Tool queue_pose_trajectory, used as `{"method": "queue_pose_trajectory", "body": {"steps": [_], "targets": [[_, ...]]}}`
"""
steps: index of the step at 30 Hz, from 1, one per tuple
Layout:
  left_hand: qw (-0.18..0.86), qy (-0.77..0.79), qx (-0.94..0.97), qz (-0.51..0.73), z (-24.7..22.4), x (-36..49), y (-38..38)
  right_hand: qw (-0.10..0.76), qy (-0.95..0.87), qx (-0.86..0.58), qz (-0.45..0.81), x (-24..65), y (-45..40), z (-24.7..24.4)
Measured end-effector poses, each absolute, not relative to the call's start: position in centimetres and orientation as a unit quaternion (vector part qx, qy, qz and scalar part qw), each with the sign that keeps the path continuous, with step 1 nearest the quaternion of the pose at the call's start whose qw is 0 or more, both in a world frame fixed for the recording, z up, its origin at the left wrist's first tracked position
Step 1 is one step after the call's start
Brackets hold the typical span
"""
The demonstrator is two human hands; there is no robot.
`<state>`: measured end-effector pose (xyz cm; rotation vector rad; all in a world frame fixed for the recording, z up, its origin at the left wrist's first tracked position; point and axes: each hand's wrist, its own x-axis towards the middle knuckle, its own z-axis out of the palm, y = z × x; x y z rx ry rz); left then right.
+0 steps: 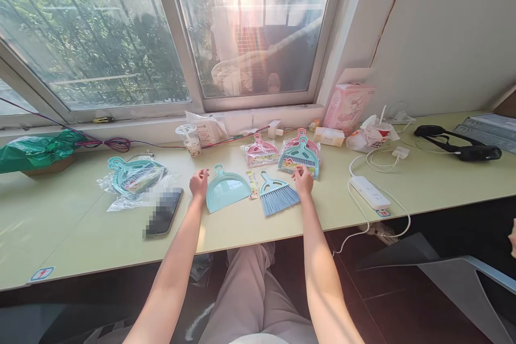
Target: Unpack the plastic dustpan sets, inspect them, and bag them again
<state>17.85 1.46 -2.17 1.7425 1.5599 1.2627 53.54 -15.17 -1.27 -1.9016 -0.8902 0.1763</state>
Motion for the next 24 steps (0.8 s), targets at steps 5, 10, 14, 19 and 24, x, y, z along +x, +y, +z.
{"method": "queue_pose_trajectory", "body": {"steps": [5, 10, 14, 19, 24], "targets": [[0.214, 0.543, 0.699, 0.413, -2.1, 16.9, 1.5, 0.232, -0.590, -0.767, 0.104, 53.1, -13.1, 0.7], [0.370, 0.503, 0.680, 0.385, -2.6, 16.3, 1.6, 0.096, -0.626, -0.772, 0.049, 51.7, -12.8, 1.1], [0.443, 0.454, 0.640, 0.434, -2.0, 16.6, 1.6, 0.096, -0.648, -0.755, 0.023, 50.9, -14.2, 1.6], [0.521, 0.420, 0.576, 0.469, -0.8, 16.7, 1.1, 0.139, -0.680, -0.716, 0.074, 49.8, -16.7, 5.2], [0.562, 0.396, 0.567, 0.454, -0.2, 16.8, 0.3, 0.267, -0.713, -0.587, 0.275, 46.7, -16.3, 9.3]]}}
